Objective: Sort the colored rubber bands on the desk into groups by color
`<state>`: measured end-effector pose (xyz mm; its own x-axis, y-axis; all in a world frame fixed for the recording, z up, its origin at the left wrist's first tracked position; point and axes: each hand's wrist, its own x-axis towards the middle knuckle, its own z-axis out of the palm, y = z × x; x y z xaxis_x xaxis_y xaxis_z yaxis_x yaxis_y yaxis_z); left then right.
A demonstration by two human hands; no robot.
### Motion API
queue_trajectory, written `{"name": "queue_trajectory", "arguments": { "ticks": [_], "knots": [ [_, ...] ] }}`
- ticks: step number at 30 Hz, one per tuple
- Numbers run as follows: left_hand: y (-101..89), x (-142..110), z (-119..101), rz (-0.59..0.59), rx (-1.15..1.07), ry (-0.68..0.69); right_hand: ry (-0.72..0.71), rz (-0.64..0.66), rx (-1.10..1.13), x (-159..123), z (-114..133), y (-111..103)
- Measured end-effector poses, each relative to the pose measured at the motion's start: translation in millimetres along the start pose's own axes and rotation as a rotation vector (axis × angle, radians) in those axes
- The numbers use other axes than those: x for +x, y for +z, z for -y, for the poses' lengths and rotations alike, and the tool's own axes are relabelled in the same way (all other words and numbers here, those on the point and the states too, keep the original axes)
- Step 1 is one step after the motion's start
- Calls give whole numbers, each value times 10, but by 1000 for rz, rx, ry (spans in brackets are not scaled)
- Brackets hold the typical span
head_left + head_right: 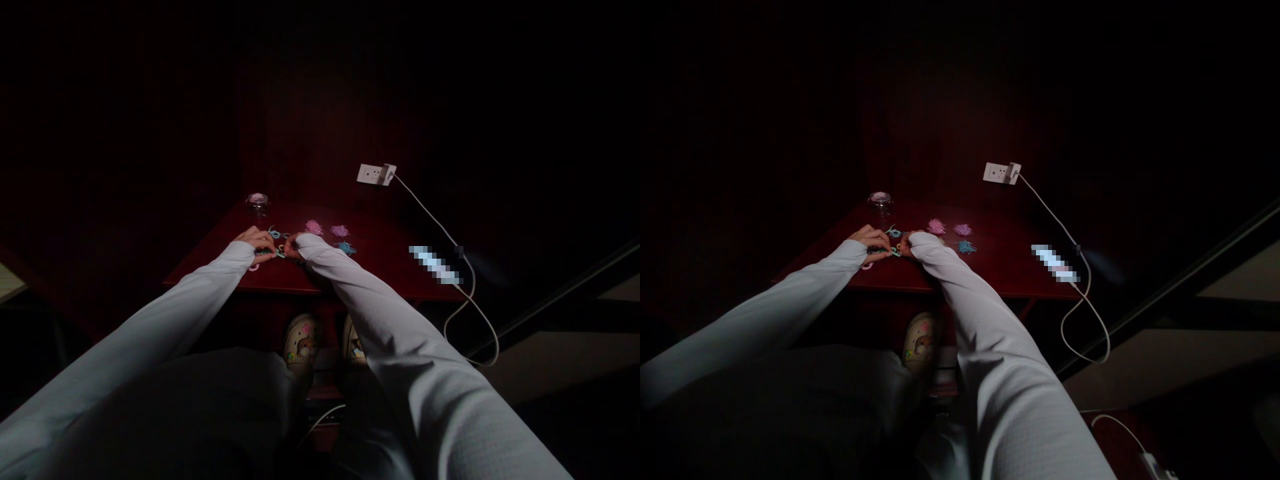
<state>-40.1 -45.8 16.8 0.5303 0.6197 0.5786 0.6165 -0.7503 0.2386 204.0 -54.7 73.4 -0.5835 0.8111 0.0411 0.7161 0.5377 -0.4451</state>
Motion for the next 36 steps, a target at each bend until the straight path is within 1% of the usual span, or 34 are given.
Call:
{"name": "queue_trajectory", "arguments": {
  "ticks": [5,8,11,14,18,23,27,33,36],
  "knots": [
    [7,-12,36,-22,-14,-3,76,34,104,-61,-68,-80],
    [14,-16,45,-33,-13,-24,60,5,186,-85,-133,-91],
    [13,-20,49,-77,-9,-56,34,32,241,-67,-158,-58],
    [-1,-23,61,-111,-1,-109,31,47,232,-39,-129,-25],
    [-24,-30,110,-158,15,-178,50,1,196,-67,-81,-59],
    [-35,-43,169,-196,15,-232,109,-4,61,-104,-76,-115],
    [-47,-52,126,-196,19,-260,113,28,8,-71,-61,-72],
    [-68,-63,39,-149,25,-294,100,3,139,-90,-17,-33],
    [-71,-64,36,-136,19,-295,60,9,186,-89,-7,-33]
  ]
}}
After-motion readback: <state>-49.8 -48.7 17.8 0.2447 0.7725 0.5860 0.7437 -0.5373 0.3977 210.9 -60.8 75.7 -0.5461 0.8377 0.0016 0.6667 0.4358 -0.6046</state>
